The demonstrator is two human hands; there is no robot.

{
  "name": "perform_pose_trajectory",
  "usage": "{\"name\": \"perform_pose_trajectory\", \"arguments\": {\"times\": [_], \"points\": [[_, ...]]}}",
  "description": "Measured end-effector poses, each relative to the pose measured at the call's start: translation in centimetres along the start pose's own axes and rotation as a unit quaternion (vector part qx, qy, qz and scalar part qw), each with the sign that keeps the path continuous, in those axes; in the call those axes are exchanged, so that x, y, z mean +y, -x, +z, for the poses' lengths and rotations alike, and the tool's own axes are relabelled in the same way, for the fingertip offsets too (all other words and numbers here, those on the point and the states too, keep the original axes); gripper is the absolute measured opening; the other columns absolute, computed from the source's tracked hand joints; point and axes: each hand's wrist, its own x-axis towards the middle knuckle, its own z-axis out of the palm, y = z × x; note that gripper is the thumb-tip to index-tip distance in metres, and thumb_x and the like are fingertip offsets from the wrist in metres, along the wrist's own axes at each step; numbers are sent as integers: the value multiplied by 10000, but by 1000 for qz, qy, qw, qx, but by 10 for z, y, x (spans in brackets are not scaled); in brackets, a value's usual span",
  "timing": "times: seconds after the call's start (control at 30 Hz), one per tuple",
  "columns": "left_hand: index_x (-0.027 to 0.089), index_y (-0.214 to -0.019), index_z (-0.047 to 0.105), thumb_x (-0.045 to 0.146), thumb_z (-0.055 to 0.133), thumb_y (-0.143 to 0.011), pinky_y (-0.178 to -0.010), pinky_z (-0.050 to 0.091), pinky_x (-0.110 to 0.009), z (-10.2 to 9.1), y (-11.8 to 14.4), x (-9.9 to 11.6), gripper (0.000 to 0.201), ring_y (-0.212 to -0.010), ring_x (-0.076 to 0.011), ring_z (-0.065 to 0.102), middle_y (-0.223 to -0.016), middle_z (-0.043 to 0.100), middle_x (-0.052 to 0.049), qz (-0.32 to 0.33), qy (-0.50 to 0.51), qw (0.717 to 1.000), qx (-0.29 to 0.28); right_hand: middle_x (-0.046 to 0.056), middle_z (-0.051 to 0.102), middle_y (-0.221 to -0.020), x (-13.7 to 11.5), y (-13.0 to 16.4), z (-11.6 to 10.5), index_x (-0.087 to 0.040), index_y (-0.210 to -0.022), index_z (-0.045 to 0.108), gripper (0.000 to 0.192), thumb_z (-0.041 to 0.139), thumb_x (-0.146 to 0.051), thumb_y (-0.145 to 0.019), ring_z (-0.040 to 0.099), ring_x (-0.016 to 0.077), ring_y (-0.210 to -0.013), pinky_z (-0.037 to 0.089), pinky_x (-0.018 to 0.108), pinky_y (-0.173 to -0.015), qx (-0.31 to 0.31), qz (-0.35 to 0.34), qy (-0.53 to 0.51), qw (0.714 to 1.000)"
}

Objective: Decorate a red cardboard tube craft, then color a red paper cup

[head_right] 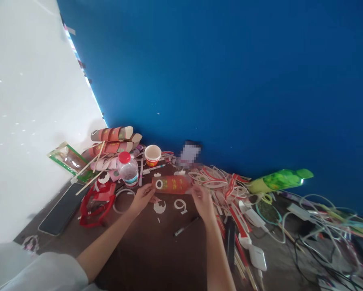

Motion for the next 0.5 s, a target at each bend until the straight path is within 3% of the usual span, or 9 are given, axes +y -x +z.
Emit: {"name": "perform_pose_trajectory", "arguments": {"times": [0.13,0.33,0.5], "points": [[168,-899,561,543,719,-677,-479,572,-254,-1,0,1,463,-517,-153,688,-798,658,4,7,-6,1000,3,119,747,-873,8,2,12,-155,-965,689,467,646,-539,-703,691,225,-692,554,360,-635,-21,11,-28,999],[187,-906,546,587,697,-680,-484,577,-274,-2,1,3,484,-518,-168,683,-692,617,39,16,-12,1000,23,80,729,-698,12,15,11,-158,-931,704,445,658,-539,-705,673,224,-611,524,335,-566,-38,26,-51,998],[197,-927,544,602,655,-718,-516,591,-310,-4,0,2,469,-535,-197,692,-596,603,48,14,-26,999,25,78,727,-690,13,25,15,-148,-967,700,469,656,-536,-708,681,226,-604,535,342,-551,-47,30,-71,996]]}}
